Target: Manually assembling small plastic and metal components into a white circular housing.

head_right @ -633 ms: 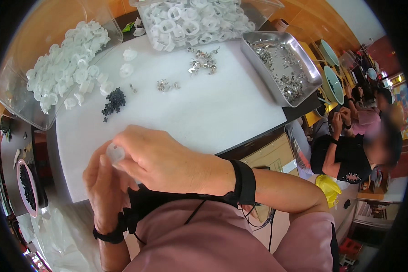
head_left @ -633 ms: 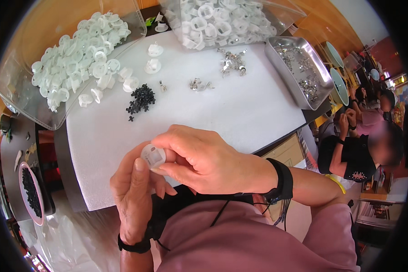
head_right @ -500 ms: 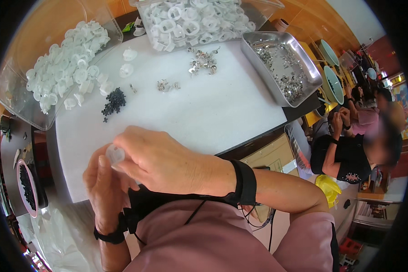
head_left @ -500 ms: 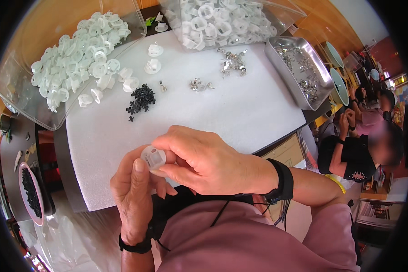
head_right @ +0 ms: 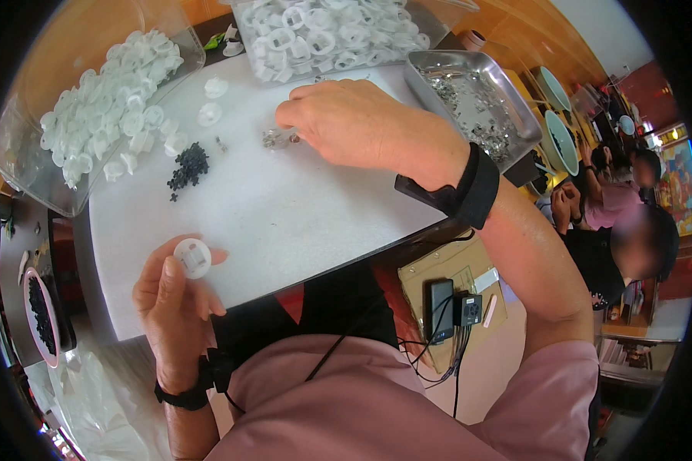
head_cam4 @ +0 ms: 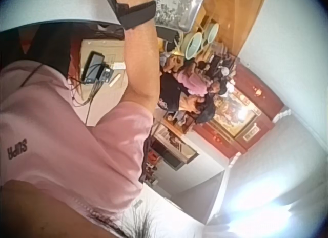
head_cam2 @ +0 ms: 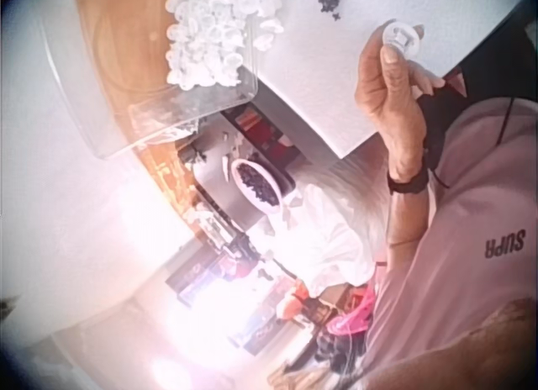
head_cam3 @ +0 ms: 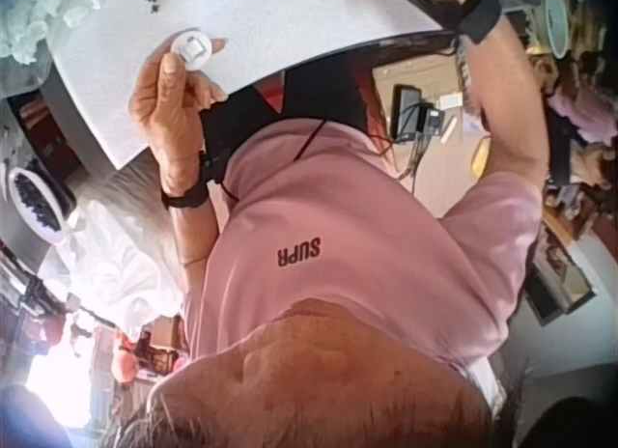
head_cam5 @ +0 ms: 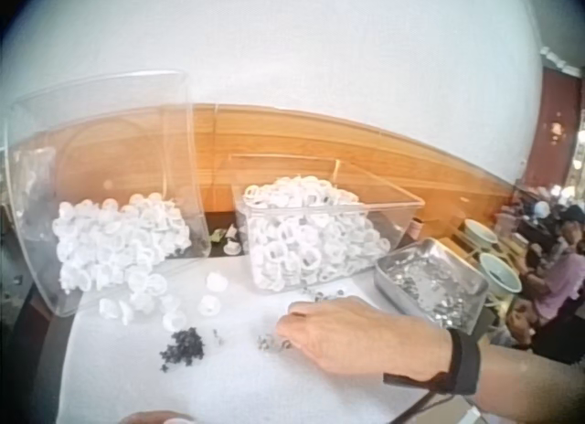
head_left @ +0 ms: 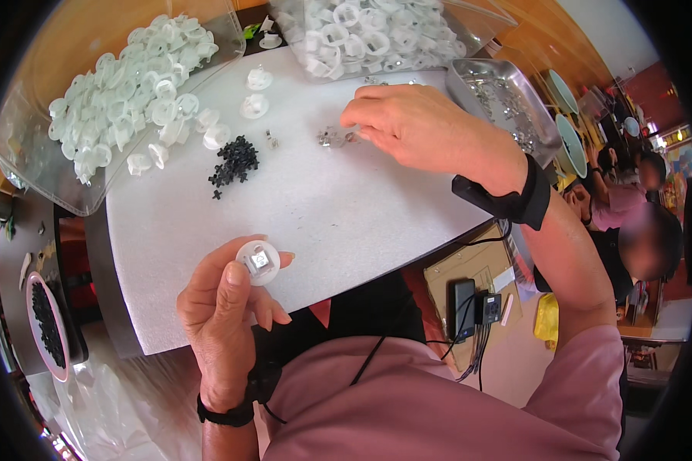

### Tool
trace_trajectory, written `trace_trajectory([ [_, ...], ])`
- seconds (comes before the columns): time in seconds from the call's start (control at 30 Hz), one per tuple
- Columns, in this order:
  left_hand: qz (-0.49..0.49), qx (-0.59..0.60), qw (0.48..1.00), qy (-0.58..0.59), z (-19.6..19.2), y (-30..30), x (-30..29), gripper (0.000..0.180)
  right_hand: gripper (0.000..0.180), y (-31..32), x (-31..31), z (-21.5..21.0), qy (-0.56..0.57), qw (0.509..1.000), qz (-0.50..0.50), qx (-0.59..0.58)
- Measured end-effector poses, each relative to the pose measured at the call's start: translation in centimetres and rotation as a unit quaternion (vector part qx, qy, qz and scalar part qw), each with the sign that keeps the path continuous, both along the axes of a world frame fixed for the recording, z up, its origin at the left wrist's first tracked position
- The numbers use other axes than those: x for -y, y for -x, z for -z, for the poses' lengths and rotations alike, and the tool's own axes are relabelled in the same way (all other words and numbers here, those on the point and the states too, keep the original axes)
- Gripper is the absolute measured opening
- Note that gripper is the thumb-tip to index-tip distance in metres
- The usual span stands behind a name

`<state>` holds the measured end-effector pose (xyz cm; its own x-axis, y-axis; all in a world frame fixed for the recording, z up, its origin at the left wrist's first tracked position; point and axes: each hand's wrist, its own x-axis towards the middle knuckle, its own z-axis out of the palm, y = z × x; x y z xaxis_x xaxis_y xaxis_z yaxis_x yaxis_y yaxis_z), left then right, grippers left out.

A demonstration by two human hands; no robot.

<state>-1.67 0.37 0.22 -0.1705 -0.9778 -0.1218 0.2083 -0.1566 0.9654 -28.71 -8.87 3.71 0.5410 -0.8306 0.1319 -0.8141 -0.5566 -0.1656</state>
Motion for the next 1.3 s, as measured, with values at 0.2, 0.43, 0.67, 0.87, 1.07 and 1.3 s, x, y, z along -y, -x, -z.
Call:
trace_trajectory([
  [0.2,-0.019,0.005,1.0,-0.01,-0.1,0.1,0.0,0.041,0.011,-0.4,0.4,-0.1,-0.065,0.996,-0.004,-0.063],
  [0.43,-0.023,0.019,1.0,0.001,-0.2,0.3,-0.2,0.042,0.007,0.2,0.4,0.8,-0.022,0.999,-0.004,-0.037],
  [0.67,0.004,0.018,1.0,0.003,-0.3,0.1,-0.2,0.043,0.011,-3.4,-4.0,-2.4,-0.185,0.958,0.058,0.21],
  [0.87,0.005,0.017,1.0,-0.012,-0.3,0.0,-0.3,0.043,0.013,-8.3,-5.3,-2.8,-0.355,0.877,0.024,0.322],
  [1.07,0.003,0.02,1.0,-0.016,0.0,-0.4,-0.6,0.042,0.008,-9.8,-5.8,-2.1,-0.391,0.862,0.035,0.322],
  [1.3,-0.008,0.022,1.0,-0.02,0.0,-0.4,-0.6,0.041,0.008,-10.6,-6.9,-1.5,-0.367,0.854,0.078,0.361],
])
